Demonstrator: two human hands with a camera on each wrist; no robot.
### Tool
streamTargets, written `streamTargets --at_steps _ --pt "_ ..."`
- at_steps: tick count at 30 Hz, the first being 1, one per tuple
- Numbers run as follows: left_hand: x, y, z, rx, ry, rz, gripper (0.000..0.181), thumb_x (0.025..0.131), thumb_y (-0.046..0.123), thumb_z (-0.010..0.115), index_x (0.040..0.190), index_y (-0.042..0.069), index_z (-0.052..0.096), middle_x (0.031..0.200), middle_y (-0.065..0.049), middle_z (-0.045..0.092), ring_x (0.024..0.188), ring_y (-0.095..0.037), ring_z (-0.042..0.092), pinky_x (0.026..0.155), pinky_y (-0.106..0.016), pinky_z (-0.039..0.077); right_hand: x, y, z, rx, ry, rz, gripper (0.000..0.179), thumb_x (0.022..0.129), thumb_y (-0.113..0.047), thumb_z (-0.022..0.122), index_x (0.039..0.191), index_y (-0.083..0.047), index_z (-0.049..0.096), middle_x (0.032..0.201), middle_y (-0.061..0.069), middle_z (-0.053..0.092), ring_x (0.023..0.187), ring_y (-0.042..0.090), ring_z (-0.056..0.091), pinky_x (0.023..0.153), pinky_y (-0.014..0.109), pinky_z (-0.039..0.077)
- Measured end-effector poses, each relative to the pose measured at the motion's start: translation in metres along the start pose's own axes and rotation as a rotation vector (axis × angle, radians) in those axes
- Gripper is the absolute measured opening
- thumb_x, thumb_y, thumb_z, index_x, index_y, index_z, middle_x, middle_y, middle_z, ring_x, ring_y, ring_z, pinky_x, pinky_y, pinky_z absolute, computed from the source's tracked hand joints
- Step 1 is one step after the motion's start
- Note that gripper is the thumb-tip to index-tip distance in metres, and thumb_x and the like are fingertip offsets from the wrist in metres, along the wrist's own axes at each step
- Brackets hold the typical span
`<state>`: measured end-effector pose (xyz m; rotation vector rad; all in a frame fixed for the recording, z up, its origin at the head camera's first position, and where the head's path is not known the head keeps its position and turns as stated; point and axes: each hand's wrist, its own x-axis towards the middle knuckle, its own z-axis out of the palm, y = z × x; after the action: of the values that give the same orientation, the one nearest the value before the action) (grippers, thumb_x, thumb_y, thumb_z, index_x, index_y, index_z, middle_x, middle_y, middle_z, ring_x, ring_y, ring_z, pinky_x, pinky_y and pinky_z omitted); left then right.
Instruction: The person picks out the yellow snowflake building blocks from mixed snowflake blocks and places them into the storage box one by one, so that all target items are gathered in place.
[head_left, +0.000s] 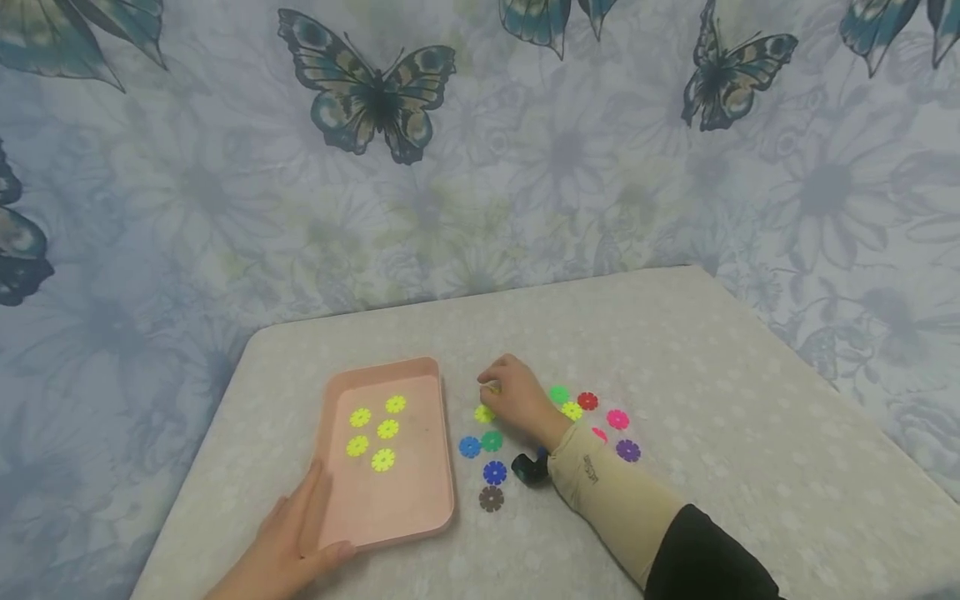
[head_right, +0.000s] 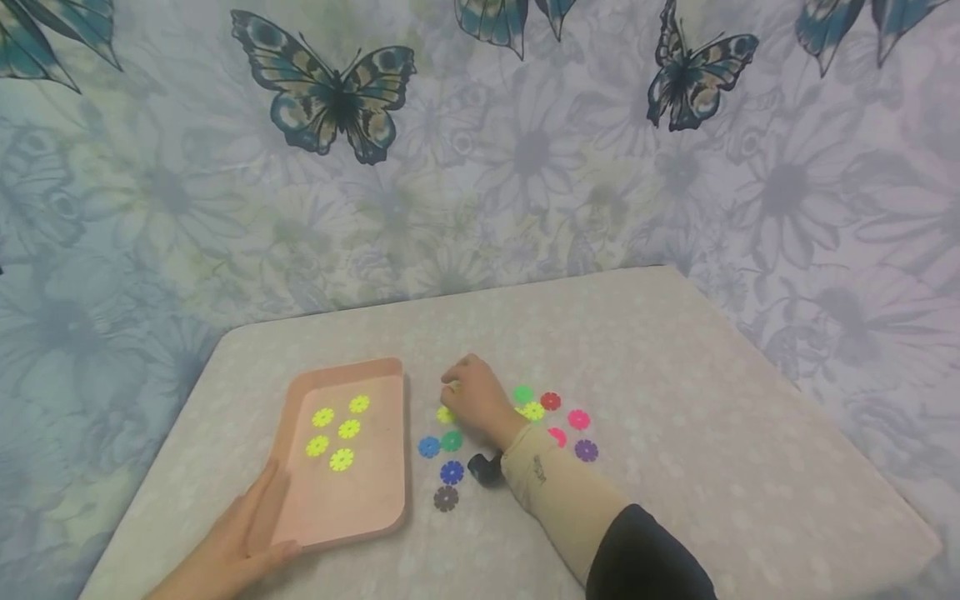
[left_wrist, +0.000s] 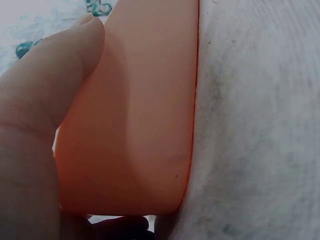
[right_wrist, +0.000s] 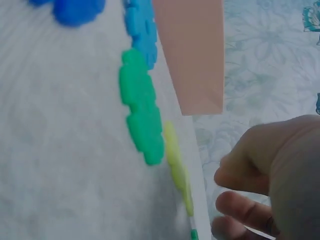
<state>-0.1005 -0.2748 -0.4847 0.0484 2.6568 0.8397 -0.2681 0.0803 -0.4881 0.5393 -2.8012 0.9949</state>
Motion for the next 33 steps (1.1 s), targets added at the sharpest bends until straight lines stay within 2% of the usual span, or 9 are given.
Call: streamTargets --at_steps 4,11,17,21,26,33 --pt "0.001 -0.003 0.0 0.007 -0.016 -0.037 0.126 0.087 0.068 0.069 0.164 0.019 -0.019 0.172 -0.023 0.0 0.147 -0.067 0.0 0.113 -0.082 0.011 -0.001 0.001 -0.001 -0.115 -0.022 -0.063 0.029 0.092 -0.01 0.064 0.118 -0.006 0.077 0.126 0.015 0.065 0.115 0.033 0.06 0.096 0.046 0.055" --pt "0.002 -0.003 0.003 0.009 -0.017 -0.057 0.128 0.086 0.07 0.069 0.164 0.019 -0.019 0.171 -0.026 0.002 0.144 -0.07 0.001 0.11 -0.084 0.014 -0.006 0.0 -0.008 -0.242 -0.165 -0.075 0.037 0.097 -0.008 0.059 0.131 -0.013 0.072 0.143 0.009 0.063 0.131 0.036 0.054 0.11 0.057 0.045" --pt "0.001 -0.001 0.001 0.005 -0.02 -0.05 0.127 0.087 0.069 0.069 0.164 0.019 -0.018 0.17 -0.028 0.004 0.144 -0.071 0.001 0.109 -0.085 0.015 -0.007 0.0 -0.014 -0.288 -0.22 -0.135 0.034 0.097 -0.008 0.06 0.128 -0.014 0.073 0.143 0.011 0.062 0.132 0.039 0.053 0.106 0.062 0.047" --pt "0.001 -0.001 0.0 0.006 -0.01 -0.021 0.125 0.088 0.066 0.07 0.164 0.018 -0.017 0.17 -0.027 0.005 0.145 -0.07 0.002 0.11 -0.084 0.013 -0.006 0.002 -0.015 -0.274 -0.215 -0.15 0.036 0.095 -0.006 0.06 0.129 -0.013 0.072 0.143 0.012 0.062 0.13 0.039 0.054 0.105 0.061 0.047" --pt "0.002 -0.003 -0.001 0.006 -0.007 -0.009 0.125 0.088 0.065 0.07 0.164 0.018 -0.017 0.171 -0.026 0.004 0.145 -0.069 0.001 0.112 -0.083 0.009 -0.004 0.007 -0.013 -0.219 -0.184 -0.128 0.047 0.092 -0.001 0.06 0.138 -0.009 0.066 0.141 0.014 0.062 0.128 0.038 0.053 0.102 0.059 0.047" --pt "0.004 -0.003 -0.001 0.011 -0.018 -0.023 0.126 0.088 0.066 0.07 0.164 0.017 -0.018 0.171 -0.025 0.003 0.145 -0.069 0.001 0.112 -0.083 0.009 -0.003 0.01 -0.012 -0.172 -0.192 -0.123 0.039 0.098 -0.014 0.066 0.137 -0.014 0.068 0.141 0.009 0.062 0.127 0.037 0.052 0.099 0.058 0.045"
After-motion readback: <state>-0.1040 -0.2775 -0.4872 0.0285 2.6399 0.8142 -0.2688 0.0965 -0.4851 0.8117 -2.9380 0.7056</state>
